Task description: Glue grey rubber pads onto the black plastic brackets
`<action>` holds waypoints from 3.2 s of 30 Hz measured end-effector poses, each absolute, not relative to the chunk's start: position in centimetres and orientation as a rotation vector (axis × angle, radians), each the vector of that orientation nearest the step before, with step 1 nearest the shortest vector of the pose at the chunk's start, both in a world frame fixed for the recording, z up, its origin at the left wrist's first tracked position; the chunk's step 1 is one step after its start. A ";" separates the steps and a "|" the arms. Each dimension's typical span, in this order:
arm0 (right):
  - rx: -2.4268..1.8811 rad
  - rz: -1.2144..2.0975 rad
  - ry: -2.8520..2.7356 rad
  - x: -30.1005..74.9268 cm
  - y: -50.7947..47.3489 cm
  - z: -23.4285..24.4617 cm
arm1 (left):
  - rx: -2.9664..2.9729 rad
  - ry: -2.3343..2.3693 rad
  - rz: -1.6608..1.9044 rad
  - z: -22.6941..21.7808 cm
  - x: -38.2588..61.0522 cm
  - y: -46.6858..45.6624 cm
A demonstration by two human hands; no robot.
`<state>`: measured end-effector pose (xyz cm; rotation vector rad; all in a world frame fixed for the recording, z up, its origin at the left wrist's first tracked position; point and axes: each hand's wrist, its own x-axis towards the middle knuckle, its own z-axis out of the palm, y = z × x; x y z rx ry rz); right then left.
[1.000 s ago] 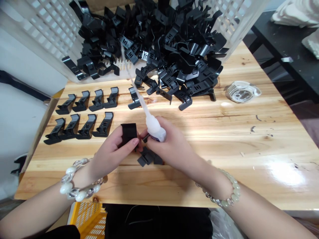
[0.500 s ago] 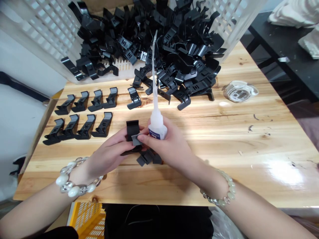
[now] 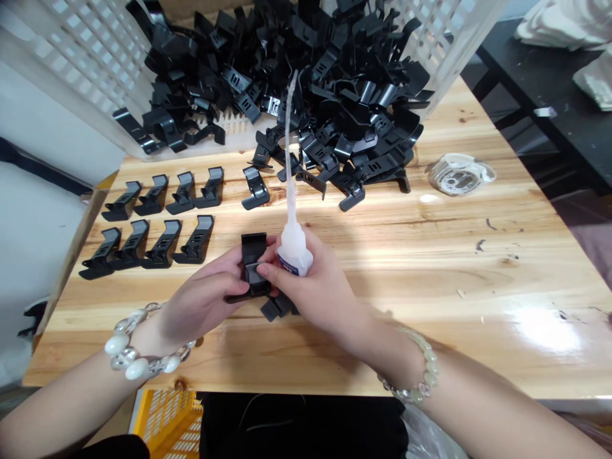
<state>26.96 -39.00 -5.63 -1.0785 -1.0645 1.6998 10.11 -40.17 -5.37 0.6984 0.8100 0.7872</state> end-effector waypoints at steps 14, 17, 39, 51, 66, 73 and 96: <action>-1.108 1.586 -0.951 29.4 -37.1 -4.5 | 0.810 0.897 0.924 -4.8 9.8 -39.7; -1.114 1.535 -1.014 30.4 -36.6 -3.8 | 0.766 0.909 0.925 -4.3 9.8 -39.6; -0.904 1.051 -0.814 32.0 -34.9 -2.7 | 0.856 1.004 0.742 -4.4 10.2 -39.8; -0.971 0.889 -0.921 32.2 -34.8 -2.6 | 0.819 0.959 0.564 -4.2 10.0 -39.7; -1.010 0.869 -0.939 32.2 -34.9 -2.6 | 0.824 0.932 0.489 -4.3 9.9 -39.8; -0.989 0.844 -0.995 32.3 -34.9 -2.8 | 0.824 0.927 0.488 -4.4 10.0 -39.7; -0.944 0.760 -1.005 32.1 -34.7 -2.9 | 0.805 0.931 0.470 -4.1 10.0 -39.7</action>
